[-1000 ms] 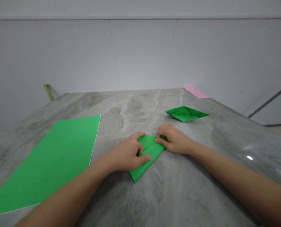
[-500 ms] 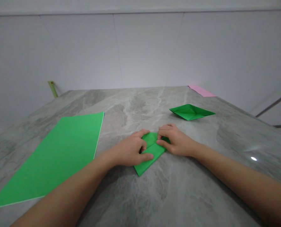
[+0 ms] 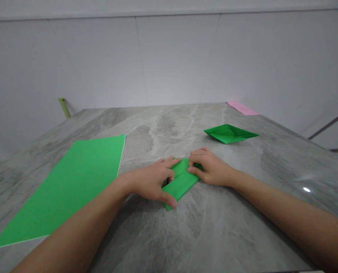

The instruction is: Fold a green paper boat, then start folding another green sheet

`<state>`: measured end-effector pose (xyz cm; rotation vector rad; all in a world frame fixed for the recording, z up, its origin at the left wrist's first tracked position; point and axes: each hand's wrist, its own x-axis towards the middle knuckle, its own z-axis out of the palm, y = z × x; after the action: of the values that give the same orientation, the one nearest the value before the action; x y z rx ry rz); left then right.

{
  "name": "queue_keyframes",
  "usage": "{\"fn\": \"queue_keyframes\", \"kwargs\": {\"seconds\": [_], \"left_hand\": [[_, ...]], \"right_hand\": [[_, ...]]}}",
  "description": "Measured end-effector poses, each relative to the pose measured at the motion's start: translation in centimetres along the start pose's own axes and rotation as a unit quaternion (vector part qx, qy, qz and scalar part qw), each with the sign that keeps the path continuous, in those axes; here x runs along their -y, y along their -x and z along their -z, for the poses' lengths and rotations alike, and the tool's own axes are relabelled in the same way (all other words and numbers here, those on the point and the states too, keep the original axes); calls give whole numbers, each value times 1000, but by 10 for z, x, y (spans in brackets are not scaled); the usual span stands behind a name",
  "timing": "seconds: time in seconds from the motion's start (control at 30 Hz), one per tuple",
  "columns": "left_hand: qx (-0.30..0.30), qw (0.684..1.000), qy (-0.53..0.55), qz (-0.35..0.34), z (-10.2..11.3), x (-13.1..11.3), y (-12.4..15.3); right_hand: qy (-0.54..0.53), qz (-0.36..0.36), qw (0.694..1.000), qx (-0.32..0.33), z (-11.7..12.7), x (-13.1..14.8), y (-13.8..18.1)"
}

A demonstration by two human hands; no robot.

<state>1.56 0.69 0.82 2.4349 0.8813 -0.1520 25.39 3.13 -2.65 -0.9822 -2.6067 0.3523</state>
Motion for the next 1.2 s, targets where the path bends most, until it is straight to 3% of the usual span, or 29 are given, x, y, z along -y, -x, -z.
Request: {"fn": "queue_keyframes", "kwargs": {"seconds": [1.03,1.2], "left_hand": [[16,999,-17,-30,4,-5,1],[-25,1000,0,-12,1,-5,-1]], "right_hand": [[-13,-4,1000,-4,0,0,-1],[-13,-3,1000,1,0,1,-1]]}}
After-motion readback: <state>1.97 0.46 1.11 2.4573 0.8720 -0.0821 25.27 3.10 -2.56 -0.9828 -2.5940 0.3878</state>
